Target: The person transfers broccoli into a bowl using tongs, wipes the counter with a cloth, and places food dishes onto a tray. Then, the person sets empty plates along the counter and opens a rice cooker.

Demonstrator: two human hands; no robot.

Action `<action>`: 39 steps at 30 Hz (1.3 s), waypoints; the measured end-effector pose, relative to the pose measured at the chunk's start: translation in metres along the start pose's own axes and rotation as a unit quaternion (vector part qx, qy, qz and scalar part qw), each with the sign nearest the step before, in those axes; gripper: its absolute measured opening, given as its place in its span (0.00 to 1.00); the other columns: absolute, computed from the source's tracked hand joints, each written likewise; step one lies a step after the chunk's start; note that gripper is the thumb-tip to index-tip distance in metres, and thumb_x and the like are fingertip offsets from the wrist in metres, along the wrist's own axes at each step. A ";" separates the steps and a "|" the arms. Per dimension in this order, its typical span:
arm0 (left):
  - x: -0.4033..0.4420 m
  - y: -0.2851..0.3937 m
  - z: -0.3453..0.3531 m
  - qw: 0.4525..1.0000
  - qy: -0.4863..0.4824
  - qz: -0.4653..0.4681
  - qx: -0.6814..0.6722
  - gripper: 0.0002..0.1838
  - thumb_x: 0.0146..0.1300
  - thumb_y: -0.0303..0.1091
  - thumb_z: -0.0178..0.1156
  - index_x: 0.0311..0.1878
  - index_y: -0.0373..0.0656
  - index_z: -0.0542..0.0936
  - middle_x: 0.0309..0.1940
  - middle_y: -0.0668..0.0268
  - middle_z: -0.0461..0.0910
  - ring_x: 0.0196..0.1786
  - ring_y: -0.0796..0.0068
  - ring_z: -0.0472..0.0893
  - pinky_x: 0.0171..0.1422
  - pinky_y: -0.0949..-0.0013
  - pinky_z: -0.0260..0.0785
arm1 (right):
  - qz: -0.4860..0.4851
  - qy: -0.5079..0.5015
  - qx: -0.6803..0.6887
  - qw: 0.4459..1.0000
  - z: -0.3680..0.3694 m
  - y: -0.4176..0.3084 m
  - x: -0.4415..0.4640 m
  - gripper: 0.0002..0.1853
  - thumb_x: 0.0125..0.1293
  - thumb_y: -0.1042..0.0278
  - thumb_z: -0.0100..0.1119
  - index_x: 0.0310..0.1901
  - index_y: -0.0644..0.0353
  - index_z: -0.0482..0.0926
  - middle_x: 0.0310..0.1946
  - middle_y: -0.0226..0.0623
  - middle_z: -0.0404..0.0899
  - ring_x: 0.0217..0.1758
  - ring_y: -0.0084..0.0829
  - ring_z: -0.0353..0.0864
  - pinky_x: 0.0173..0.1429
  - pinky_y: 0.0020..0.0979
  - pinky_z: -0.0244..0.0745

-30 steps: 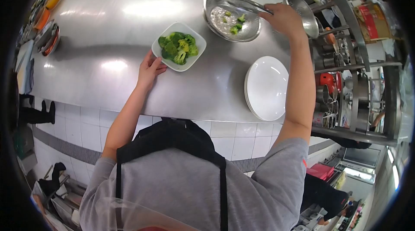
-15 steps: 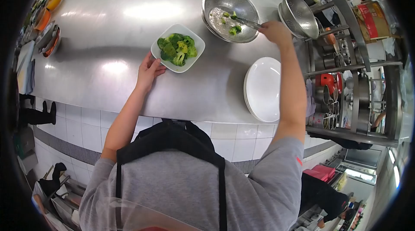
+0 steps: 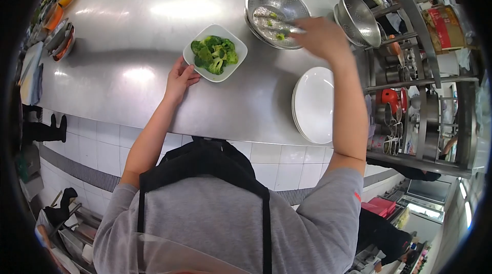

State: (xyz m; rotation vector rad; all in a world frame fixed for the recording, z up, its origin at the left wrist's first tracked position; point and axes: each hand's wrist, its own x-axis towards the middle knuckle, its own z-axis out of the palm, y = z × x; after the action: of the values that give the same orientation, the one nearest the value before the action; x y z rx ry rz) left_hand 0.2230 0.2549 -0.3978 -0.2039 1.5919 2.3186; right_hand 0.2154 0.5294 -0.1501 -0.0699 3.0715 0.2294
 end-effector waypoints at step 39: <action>0.006 -0.004 -0.004 1.000 -0.009 0.002 -0.004 0.29 0.60 0.30 0.53 0.63 0.46 0.56 0.38 0.62 0.72 0.36 0.73 0.77 0.38 0.73 0.73 | 0.008 0.036 0.036 0.999 0.016 0.045 0.036 0.22 0.50 0.48 0.56 0.44 0.52 0.78 0.42 0.42 0.76 0.44 0.41 0.75 0.47 0.37 0.70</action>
State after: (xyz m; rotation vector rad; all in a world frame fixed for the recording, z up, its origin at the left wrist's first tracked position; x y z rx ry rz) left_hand 0.2184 0.2541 -0.4047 -0.1800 1.5754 2.3240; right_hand 0.1782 0.5749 -0.1612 -0.0525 3.1505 0.1185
